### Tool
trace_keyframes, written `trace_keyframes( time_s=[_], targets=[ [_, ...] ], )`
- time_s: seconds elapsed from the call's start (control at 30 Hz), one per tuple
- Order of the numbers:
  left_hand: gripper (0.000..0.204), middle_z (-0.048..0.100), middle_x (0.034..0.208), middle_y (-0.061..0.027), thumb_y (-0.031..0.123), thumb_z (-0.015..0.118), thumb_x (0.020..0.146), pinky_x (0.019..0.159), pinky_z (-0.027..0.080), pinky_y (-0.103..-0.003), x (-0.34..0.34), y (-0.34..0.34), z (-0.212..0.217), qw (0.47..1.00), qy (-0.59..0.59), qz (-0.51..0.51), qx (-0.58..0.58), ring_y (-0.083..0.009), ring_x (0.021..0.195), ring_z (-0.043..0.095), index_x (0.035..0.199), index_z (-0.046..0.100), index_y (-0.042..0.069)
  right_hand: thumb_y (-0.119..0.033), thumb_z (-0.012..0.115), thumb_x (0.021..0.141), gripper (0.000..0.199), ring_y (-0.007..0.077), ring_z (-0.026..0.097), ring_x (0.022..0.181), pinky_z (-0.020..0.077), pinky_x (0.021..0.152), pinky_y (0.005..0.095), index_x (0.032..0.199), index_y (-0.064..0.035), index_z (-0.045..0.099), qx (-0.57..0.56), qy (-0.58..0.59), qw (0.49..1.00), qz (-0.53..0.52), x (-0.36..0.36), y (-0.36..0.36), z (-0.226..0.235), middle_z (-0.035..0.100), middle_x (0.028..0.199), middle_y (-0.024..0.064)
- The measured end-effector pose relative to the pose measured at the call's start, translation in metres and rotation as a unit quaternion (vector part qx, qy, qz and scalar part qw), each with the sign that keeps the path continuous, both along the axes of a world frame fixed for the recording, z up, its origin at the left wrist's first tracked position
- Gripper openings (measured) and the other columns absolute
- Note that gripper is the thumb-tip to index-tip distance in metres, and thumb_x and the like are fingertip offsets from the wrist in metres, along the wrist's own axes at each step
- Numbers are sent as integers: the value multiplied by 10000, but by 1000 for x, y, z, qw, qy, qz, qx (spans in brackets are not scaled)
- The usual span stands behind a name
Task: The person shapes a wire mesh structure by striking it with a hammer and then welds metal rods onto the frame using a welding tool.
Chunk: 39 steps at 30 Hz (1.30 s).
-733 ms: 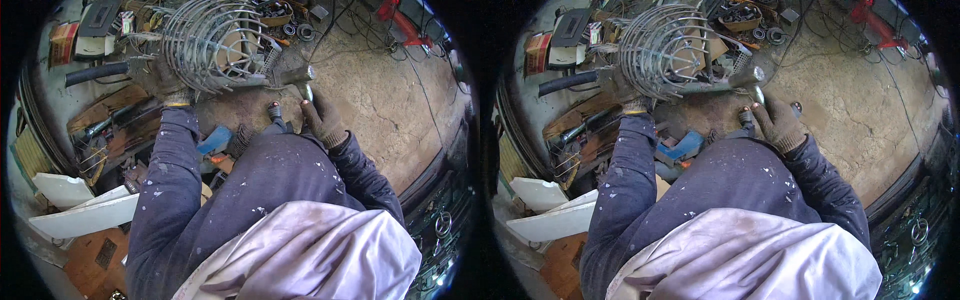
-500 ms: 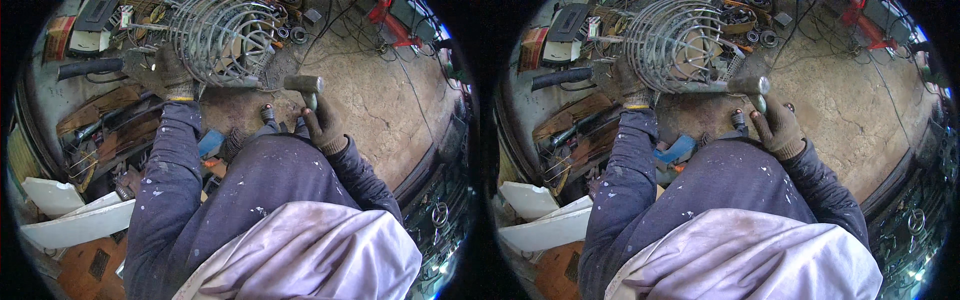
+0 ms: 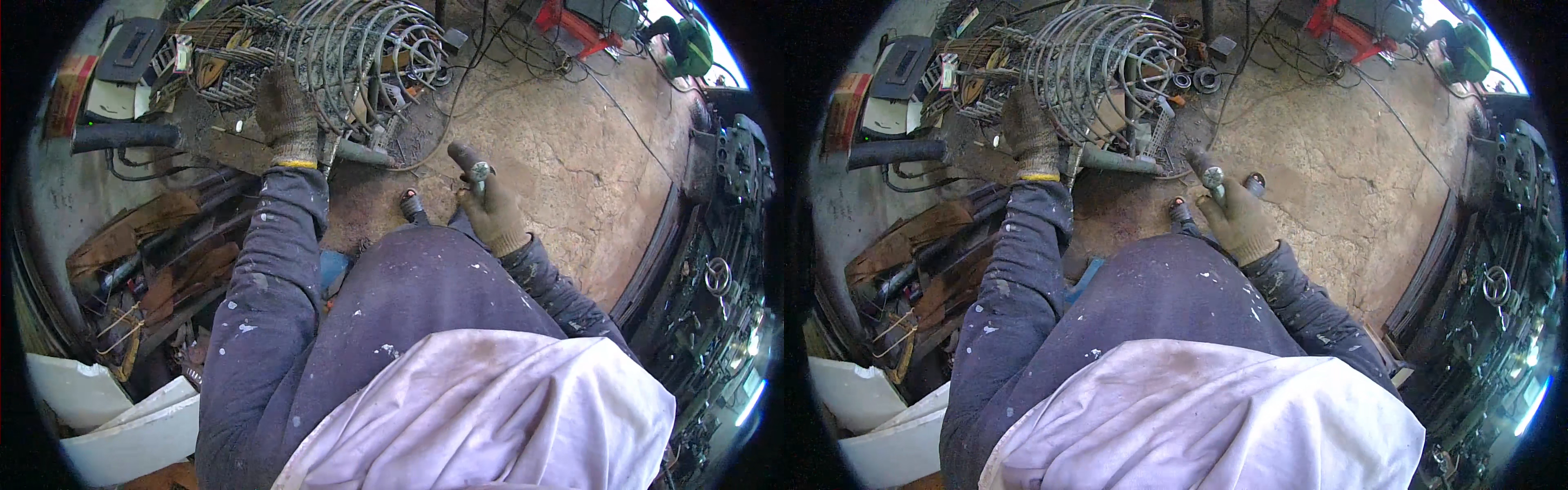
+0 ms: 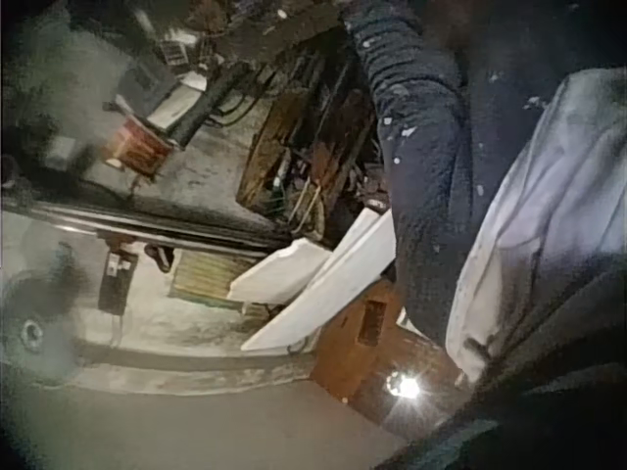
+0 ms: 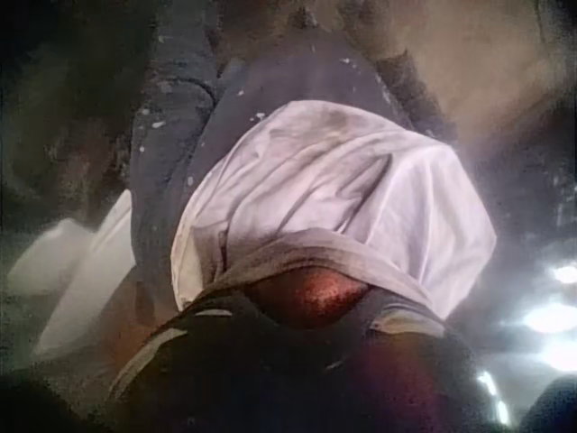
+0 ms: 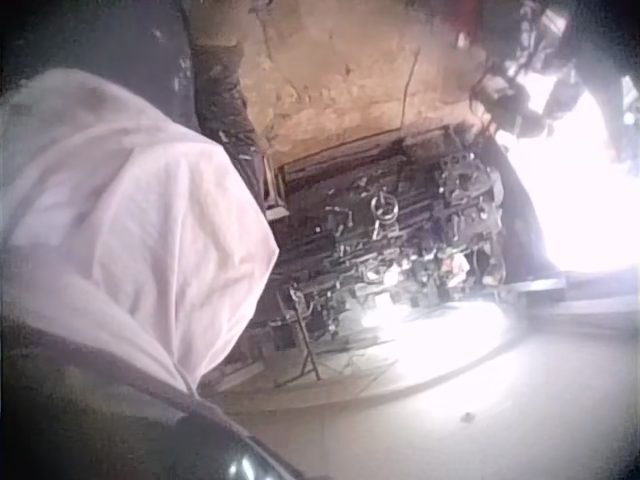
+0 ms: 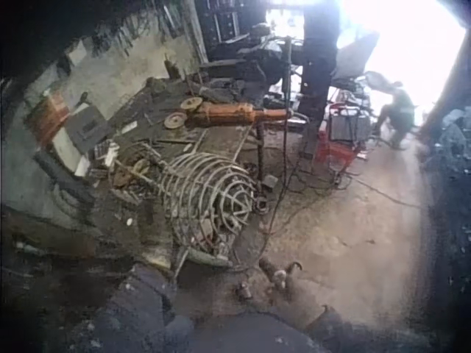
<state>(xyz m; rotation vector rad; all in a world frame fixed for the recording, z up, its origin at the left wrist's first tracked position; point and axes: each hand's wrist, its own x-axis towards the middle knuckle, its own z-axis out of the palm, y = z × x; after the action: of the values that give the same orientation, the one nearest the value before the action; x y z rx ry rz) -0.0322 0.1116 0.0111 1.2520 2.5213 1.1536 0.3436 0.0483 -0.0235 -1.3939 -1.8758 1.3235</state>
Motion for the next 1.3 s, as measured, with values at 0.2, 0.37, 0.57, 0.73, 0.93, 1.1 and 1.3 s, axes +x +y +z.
trace_keyframes(
  time_s=[0.2,0.37,0.57,0.73,0.93,1.1,1.3],
  targets=[
    [545,660,1250,-250,460,495,1046,1039,453,-470,10,-2,15,1000,9,-25,6,-427,1199,602,1248,655,-20,-314,715,937,400,439,688,991,543,823,498,1223,-43,641,15,-87,994,70,-17,-4,22,712,1040,241],
    [474,644,1301,-231,380,561,1028,1048,465,-489,-5,-9,-4,967,231,-96,45,-426,1220,597,1326,613,15,-322,687,949,425,422,697,960,549,798,499,1273,-55,626,96,-91,985,110,-29,-1,35,719,1040,222],
    [414,648,1289,-216,305,637,985,1008,495,-501,-12,3,-29,989,133,-38,60,-411,1180,621,1325,605,72,-358,700,932,512,412,703,942,550,782,499,1329,-52,593,162,-74,977,119,-47,-6,19,722,1049,204],
    [400,675,1204,-194,380,607,1005,955,517,-482,-6,3,-20,992,31,-89,79,-370,1116,644,1240,645,59,-350,698,930,511,390,708,930,550,759,486,1328,-49,590,198,-90,968,126,-53,-2,19,720,1020,188],
    [489,704,1034,-193,486,583,1010,862,518,-482,-16,14,-13,997,-53,-32,45,-377,984,680,1111,684,19,-343,703,918,495,375,712,883,552,720,488,1316,-68,601,232,-117,954,147,-66,-7,20,709,985,164],
    [547,704,1057,-219,531,560,1006,870,517,-485,-11,12,-25,983,163,-19,82,-399,997,679,1125,688,13,-343,708,917,485,382,704,896,558,728,486,1306,-77,595,252,-115,947,164,-81,-1,40,698,1038,174],
    [548,684,1137,-254,525,525,1020,906,499,-523,33,4,29,999,5,21,29,-449,1077,645,1135,691,15,-337,706,920,471,404,695,904,561,746,486,1290,-69,594,246,-140,952,113,-86,4,35,687,1027,189]
  ],
)
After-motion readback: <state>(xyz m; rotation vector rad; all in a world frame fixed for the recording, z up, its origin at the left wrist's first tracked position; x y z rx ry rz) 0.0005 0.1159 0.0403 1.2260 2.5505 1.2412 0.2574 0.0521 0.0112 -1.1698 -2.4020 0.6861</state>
